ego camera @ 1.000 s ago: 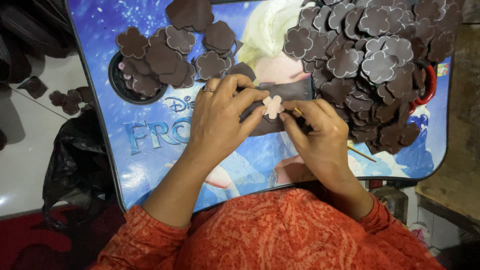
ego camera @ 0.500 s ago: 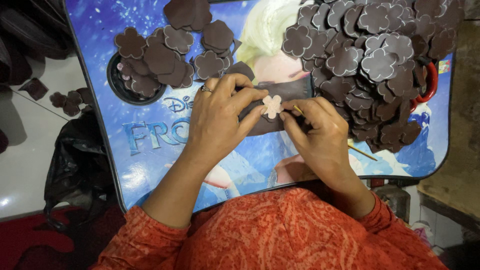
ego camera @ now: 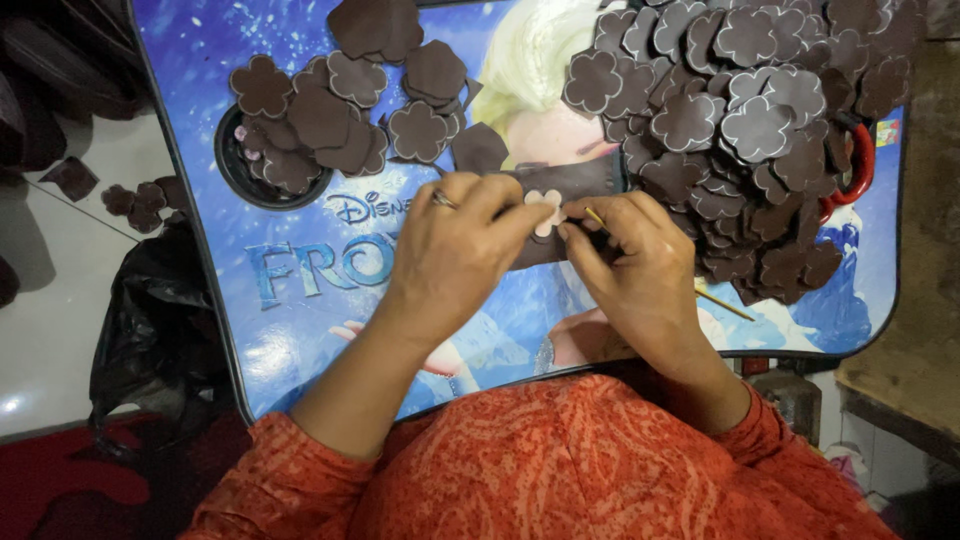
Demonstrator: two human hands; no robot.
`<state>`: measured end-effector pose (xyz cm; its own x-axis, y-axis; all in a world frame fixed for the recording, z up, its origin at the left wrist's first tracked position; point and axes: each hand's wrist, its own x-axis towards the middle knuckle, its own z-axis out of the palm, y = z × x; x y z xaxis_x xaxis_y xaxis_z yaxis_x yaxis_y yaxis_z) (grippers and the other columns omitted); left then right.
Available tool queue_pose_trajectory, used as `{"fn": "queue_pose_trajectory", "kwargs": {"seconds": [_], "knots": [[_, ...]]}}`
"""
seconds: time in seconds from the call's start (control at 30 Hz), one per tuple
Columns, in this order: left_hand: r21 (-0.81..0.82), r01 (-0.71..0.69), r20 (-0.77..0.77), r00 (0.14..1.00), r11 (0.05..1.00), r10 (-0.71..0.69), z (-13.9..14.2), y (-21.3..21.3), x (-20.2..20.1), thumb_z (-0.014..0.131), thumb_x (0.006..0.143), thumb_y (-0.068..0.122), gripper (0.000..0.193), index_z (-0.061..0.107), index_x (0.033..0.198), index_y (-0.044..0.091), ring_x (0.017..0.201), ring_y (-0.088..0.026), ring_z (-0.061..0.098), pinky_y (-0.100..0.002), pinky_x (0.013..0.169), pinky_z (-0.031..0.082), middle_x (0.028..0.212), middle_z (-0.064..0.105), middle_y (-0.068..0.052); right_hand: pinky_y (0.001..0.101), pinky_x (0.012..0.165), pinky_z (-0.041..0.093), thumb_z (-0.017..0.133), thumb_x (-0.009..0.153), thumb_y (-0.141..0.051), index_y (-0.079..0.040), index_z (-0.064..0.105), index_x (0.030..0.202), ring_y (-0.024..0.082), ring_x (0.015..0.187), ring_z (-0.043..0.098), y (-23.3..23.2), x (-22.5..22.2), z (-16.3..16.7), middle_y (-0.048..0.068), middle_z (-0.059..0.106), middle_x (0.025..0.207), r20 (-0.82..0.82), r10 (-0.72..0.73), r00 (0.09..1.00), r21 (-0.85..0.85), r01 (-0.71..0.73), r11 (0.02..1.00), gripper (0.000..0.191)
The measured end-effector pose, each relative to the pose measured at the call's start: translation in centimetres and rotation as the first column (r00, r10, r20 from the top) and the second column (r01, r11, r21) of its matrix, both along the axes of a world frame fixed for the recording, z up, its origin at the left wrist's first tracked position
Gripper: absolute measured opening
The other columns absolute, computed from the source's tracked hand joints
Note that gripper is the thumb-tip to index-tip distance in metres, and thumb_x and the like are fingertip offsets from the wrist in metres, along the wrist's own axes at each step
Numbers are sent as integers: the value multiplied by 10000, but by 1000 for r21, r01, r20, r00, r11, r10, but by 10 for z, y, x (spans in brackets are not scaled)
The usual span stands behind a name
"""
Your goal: The person uses a small pointed tool to trace or emboss a white outline on dark brown flower-shaped leather cutouts. They handle each piece one at a time, rotate it as needed, and place finished pieces into a pile on the right side of the table.
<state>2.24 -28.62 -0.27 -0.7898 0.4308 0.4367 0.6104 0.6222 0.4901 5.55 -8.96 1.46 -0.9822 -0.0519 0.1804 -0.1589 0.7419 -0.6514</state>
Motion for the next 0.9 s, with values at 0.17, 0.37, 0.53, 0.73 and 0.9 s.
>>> {"fn": "queue_pose_trajectory", "kwargs": {"seconds": [0.17, 0.37, 0.53, 0.73, 0.9], "knots": [[-155, -27, -51, 999, 988, 19, 3, 5, 4, 658, 942, 168, 256, 719, 1189, 191, 929, -186, 608, -370, 802, 466, 978, 601, 16, 234, 672, 483, 646, 1086, -26, 6, 713, 1045, 103, 771, 596, 18, -2, 6, 68, 703, 1007, -60, -72, 996, -221, 58, 973, 85], [-282, -28, -53, 999, 959, 14, 0, 10, 9, 622, 904, 132, 410, 695, 1308, 139, 763, -179, 600, -348, 658, 456, 805, 570, -7, 250, 823, 517, 429, 1129, -52, 10, 689, 1111, 111, 917, 609, 20, -7, 7, 46, 631, 1089, -249, -101, 963, -333, 13, 943, 268], [-409, -95, -116, 992, 908, 52, -1, 9, 28, 593, 863, 153, 512, 671, 1365, 87, 694, -169, 581, -320, 649, 456, 721, 556, 0, 281, 788, 536, 558, 1122, -54, 10, 674, 1133, 158, 889, 663, -3, -6, 9, 82, 673, 1076, -177, 3, 984, -283, -54, 958, 134], [-498, -132, -145, 987, 857, 68, -3, -3, 33, 605, 884, 209, 439, 623, 1307, 88, 737, -155, 595, -321, 695, 438, 741, 575, 32, 346, 790, 515, 617, 1080, -25, -14, 667, 1071, 266, 904, 665, -37, -13, 22, 100, 712, 1035, -216, 243, 946, 13, -246, 969, 52], [-555, -105, -102, 993, 825, 57, -3, -16, 37, 610, 895, 223, 441, 594, 1310, 75, 728, -142, 590, -307, 690, 421, 742, 594, 26, 355, 788, 509, 611, 1074, -9, -25, 669, 1068, 279, 908, 664, -57, -16, 26, 89, 705, 1032, -238, 298, 925, 66, -290, 955, 61]]}}
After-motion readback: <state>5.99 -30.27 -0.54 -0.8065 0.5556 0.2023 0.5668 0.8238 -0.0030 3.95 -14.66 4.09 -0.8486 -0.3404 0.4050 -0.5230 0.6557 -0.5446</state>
